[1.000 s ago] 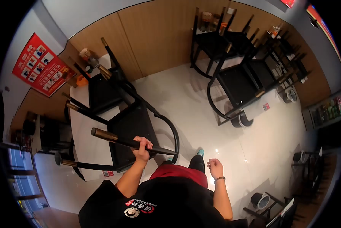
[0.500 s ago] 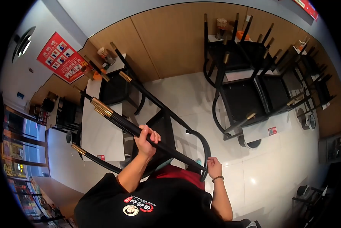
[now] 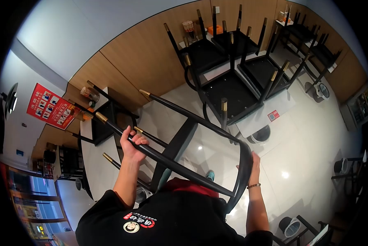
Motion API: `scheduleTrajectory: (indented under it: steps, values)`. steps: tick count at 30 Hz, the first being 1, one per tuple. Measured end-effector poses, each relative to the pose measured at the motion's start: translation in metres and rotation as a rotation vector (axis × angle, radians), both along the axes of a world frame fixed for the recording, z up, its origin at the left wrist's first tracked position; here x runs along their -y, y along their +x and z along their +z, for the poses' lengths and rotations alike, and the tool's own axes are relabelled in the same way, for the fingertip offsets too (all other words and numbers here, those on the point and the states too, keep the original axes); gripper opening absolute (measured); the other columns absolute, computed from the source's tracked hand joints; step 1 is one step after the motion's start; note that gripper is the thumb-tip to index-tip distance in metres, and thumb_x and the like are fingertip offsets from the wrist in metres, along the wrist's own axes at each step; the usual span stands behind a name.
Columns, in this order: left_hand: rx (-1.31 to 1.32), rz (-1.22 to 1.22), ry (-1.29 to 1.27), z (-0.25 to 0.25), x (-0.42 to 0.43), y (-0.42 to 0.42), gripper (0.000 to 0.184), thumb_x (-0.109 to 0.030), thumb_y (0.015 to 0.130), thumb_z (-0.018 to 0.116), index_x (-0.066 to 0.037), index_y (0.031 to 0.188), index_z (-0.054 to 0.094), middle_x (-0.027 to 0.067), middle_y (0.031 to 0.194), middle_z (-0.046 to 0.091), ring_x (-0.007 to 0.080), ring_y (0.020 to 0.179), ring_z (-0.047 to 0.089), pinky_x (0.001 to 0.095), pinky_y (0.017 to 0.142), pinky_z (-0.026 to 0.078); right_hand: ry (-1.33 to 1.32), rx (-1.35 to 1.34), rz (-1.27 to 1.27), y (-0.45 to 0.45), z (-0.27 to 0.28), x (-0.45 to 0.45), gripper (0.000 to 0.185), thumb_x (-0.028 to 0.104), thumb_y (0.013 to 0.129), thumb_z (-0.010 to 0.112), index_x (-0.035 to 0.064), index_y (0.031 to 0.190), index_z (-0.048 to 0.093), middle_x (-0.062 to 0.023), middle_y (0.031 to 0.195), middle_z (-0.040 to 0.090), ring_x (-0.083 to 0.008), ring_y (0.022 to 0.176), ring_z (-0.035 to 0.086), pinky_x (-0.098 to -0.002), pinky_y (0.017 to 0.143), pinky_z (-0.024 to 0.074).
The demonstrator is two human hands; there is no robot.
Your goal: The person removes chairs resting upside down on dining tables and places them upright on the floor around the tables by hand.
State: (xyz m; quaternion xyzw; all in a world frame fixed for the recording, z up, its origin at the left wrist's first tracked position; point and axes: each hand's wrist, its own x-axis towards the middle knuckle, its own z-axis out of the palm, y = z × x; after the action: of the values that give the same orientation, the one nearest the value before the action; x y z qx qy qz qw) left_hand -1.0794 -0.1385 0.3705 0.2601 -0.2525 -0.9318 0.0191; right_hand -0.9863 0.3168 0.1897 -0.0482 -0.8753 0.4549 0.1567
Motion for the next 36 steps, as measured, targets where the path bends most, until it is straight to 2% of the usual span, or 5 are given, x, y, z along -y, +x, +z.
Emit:
scheduleTrajectory:
  steps: [13,15,21,24,36]
  values:
    - [0.278,0.025,0.161,-0.111,0.153,-0.028,0.036,-0.04,0.091,0.068,-0.007,0.089,0.054,-0.0044,0.062,0.049,0.0112,0.059,0.053,0.0264,0.058,0.048,0.351,-0.108,0.647,-0.046,0.166,0.126,0.039,0.011,0.066,0.077,0.0104,0.104,0.068,-0.0107,0.109,0.068,-0.0341,0.11,0.062,-0.0429,0.094,0.0509]
    - [0.222,-0.019,0.181,-0.183,0.192,-0.035,0.037,-0.043,0.095,0.061,-0.007,0.094,0.054,0.0038,0.076,0.056,0.0202,0.073,0.058,0.0332,0.066,0.051,0.339,0.017,0.754,-0.065,0.183,0.172,0.037,0.01,0.066,0.076,0.0101,0.102,0.068,-0.0106,0.103,0.069,-0.0341,0.102,0.064,-0.0413,0.089,0.0526]
    - [0.032,0.237,-0.235,-0.135,0.285,0.018,0.053,-0.027,0.099,0.052,-0.003,0.142,0.033,0.0222,0.136,0.051,0.0337,0.118,0.057,0.0433,0.103,0.043,0.565,0.097,0.981,-0.148,0.212,0.36,0.034,0.011,0.068,0.077,0.0054,0.1,0.067,-0.0147,0.097,0.069,-0.0348,0.089,0.067,-0.0394,0.079,0.0541]
    - [-0.072,0.174,-0.294,-0.1,0.351,0.098,0.041,-0.023,0.102,0.047,-0.006,0.139,0.042,0.0206,0.133,0.055,0.0295,0.117,0.059,0.0395,0.1,0.045,0.749,0.31,1.075,-0.156,0.191,0.468,0.038,0.026,0.071,0.079,0.0022,0.099,0.068,-0.0176,0.093,0.069,-0.0374,0.085,0.067,-0.0417,0.078,0.0531]
    - [1.069,0.719,-0.117,-0.316,0.313,0.512,0.041,-0.03,0.097,0.054,-0.008,0.13,0.049,0.0148,0.119,0.063,0.0279,0.1,0.066,0.0392,0.088,0.049,1.192,0.707,0.981,-0.172,-0.068,0.632,0.051,0.035,0.071,0.074,-0.0047,0.103,0.067,-0.0247,0.097,0.07,-0.0387,0.097,0.066,-0.0435,0.086,0.051]
